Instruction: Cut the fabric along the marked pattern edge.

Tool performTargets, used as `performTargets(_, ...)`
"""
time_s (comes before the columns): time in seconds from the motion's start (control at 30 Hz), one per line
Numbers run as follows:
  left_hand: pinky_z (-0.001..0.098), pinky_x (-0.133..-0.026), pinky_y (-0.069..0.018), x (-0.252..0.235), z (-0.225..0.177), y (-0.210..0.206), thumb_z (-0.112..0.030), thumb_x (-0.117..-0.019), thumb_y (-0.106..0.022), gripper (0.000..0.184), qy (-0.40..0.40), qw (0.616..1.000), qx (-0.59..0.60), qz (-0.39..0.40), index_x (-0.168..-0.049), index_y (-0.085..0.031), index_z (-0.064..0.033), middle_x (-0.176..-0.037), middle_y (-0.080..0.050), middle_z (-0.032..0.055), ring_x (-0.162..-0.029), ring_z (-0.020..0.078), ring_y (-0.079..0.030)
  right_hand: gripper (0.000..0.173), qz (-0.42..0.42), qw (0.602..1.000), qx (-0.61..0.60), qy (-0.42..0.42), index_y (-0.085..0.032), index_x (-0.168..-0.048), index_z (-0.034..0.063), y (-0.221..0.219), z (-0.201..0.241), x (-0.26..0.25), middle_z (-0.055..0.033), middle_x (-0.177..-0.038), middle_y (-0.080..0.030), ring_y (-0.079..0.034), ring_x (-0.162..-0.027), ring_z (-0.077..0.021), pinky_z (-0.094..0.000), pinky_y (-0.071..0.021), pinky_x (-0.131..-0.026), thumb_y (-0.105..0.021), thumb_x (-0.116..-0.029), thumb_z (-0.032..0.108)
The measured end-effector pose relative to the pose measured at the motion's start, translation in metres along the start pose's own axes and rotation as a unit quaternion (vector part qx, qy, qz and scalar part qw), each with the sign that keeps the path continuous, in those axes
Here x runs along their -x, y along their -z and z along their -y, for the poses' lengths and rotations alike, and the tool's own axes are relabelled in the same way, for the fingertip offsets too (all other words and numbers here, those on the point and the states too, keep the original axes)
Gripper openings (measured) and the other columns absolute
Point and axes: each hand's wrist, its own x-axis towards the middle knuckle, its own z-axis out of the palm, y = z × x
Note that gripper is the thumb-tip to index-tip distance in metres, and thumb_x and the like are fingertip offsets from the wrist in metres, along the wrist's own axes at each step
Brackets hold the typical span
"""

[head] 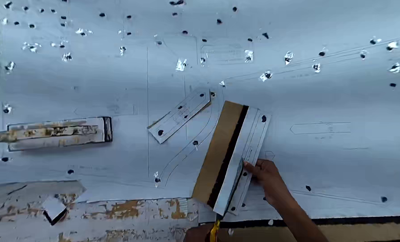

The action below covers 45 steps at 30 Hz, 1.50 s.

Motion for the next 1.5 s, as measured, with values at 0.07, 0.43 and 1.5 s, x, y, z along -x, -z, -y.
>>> performTargets(0.07, 0.0473, -0.071, -0.0609, 0.002, -0.007, -0.001, -0.016, -0.0820, -0.076, 0.022, 0.001, 1.000, 0.007, -0.004, -0.099, -0.077, -0.0012, -0.083, -0.075, 0.0111, -0.073, 0.0235, -0.073, 0.016, -0.005, 1.000, 0.003, -0.004, -0.069, -0.096, -0.0010, 0.000, 0.000, 0.005, -0.0100, -0.079, -0.072, -0.070, -0.068, -0.0173, -0.0311, -0.0600, -0.061, -0.067, -0.1002, 0.014)
performTargets(0.43, 0.0434, -0.067, -0.0607, -0.001, -0.020, -0.003, -0.019, -0.0804, -0.076, 0.022, 0.014, 1.000, 0.000, -0.019, -0.096, -0.077, -0.0037, -0.082, -0.075, 0.0085, -0.072, 0.0206, -0.073, 0.012, -0.022, 1.000, -0.001, -0.016, -0.068, -0.094, 0.0022, -0.004, 0.009, 0.012, -0.0080, -0.078, -0.072, -0.070, -0.065, -0.0145, -0.0282, -0.0609, -0.060, -0.065, -0.1006, 0.011)
performTargets(1.5, 0.0239, -0.057, -0.0568, -0.001, -0.018, -0.005, -0.020, -0.0782, -0.073, 0.021, 0.016, 0.998, 0.037, -0.040, -0.094, -0.078, -0.0069, -0.078, -0.074, 0.0012, -0.063, 0.0048, -0.068, 0.008, -0.023, 0.999, -0.026, -0.020, -0.071, -0.097, 0.0019, -0.006, 0.011, 0.009, -0.0070, -0.079, -0.074, -0.071, -0.067, -0.0114, -0.0246, -0.0606, -0.062, -0.066, -0.0985, 0.008)
